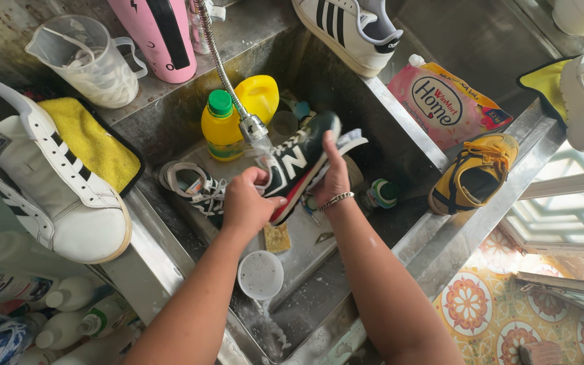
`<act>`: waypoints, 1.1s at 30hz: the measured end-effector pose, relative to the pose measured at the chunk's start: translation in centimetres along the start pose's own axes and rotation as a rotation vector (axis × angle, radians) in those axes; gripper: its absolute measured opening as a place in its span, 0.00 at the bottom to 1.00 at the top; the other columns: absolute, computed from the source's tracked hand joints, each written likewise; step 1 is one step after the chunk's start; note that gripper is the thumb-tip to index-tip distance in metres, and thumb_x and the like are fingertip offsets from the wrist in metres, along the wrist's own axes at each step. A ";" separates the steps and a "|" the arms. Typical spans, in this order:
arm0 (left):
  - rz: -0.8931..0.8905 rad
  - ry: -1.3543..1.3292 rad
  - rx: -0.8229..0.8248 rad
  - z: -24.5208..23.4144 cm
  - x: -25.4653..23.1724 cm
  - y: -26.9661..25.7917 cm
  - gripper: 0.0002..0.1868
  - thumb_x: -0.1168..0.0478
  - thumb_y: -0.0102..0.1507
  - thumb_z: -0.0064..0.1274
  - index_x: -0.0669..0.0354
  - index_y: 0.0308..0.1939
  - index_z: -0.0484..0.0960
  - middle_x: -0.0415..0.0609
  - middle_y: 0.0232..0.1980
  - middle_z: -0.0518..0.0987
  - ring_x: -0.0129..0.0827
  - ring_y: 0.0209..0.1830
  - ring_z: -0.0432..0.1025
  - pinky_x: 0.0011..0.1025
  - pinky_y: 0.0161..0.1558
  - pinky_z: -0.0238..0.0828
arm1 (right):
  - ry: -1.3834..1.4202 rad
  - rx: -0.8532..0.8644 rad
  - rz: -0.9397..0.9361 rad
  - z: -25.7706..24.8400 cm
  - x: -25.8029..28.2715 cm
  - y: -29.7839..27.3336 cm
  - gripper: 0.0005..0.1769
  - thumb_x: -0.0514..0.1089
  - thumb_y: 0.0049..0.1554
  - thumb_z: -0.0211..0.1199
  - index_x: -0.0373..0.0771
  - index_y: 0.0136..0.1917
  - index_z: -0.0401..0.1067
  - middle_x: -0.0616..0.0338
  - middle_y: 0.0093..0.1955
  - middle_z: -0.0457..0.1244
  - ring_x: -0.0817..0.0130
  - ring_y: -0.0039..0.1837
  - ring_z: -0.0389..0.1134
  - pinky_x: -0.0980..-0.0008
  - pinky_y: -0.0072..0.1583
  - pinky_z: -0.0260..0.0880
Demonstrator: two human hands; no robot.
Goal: The person scrubs a dark-colored sneaker with a white brush and soap in a sink, focusing on the laces, tongue, and sole. They rinse the shoe under running water and repeat the scrubbing process on different sections of the shoe.
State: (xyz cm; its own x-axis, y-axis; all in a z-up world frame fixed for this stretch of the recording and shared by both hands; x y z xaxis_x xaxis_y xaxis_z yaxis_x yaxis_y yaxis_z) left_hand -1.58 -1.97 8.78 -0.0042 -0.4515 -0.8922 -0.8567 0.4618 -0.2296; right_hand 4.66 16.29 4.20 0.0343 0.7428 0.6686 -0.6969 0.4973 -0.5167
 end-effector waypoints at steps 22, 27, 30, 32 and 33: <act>-0.498 -1.010 0.420 -3.2 -4.4 -14.5 0.20 0.52 0.66 0.54 0.68 0.48 0.77 0.54 0.43 0.86 0.40 0.46 0.80 0.39 0.59 0.71 | 0.178 0.641 -0.367 -0.3 0.8 -17.5 0.44 0.58 0.62 0.63 0.32 0.79 0.51 0.41 0.78 0.55 0.47 0.79 0.58 0.46 0.79 0.55; -0.457 -1.411 0.284 -4.0 -10.2 -23.9 0.32 0.49 0.65 0.45 0.71 0.65 0.69 0.55 0.63 0.79 0.41 0.66 0.71 0.40 0.71 0.58 | 0.442 0.686 -0.016 2.1 -3.0 -22.1 0.43 0.65 0.65 0.54 0.30 0.77 0.54 0.36 0.74 0.59 0.41 0.73 0.62 0.44 0.75 0.56; -0.447 -1.512 0.192 -4.4 -9.3 -27.4 0.37 0.45 0.66 0.41 0.74 0.68 0.66 0.61 0.68 0.73 0.44 0.71 0.67 0.42 0.72 0.53 | 0.376 0.428 0.180 0.1 -7.3 -22.3 0.38 0.60 0.63 0.57 0.32 0.75 0.58 0.41 0.70 0.61 0.47 0.69 0.65 0.47 0.72 0.61; -0.492 -1.493 0.119 -5.3 -7.3 -29.5 0.38 0.43 0.66 0.38 0.74 0.67 0.66 0.62 0.67 0.73 0.46 0.70 0.67 0.42 0.70 0.55 | 0.051 0.227 0.103 -2.6 -8.0 -22.8 0.34 0.52 0.61 0.62 0.33 0.75 0.63 0.47 0.65 0.63 0.54 0.64 0.65 0.54 0.68 0.63; -0.520 -1.484 0.083 -5.6 -6.2 -30.4 0.39 0.42 0.66 0.37 0.74 0.67 0.66 0.63 0.67 0.73 0.47 0.69 0.67 0.43 0.69 0.56 | -0.223 0.170 -0.027 -3.9 -6.7 -23.6 0.34 0.47 0.61 0.66 0.32 0.76 0.66 0.50 0.61 0.64 0.59 0.61 0.64 0.58 0.65 0.63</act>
State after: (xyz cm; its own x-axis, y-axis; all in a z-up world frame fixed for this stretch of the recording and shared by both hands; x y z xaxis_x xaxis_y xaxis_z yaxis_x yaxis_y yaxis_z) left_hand 21.58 -17.47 23.45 0.8024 0.5315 -0.2714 -0.5737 0.5620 -0.5958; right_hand 23.62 1.32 9.84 -0.0908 0.6035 0.7922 -0.8087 0.4195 -0.4123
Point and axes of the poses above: each hand's wrist, its own y-axis towards the middle knuckle, its own z-axis out of the palm, x = y × z, the point moved 8 cm from there along y, towards the middle knuckle
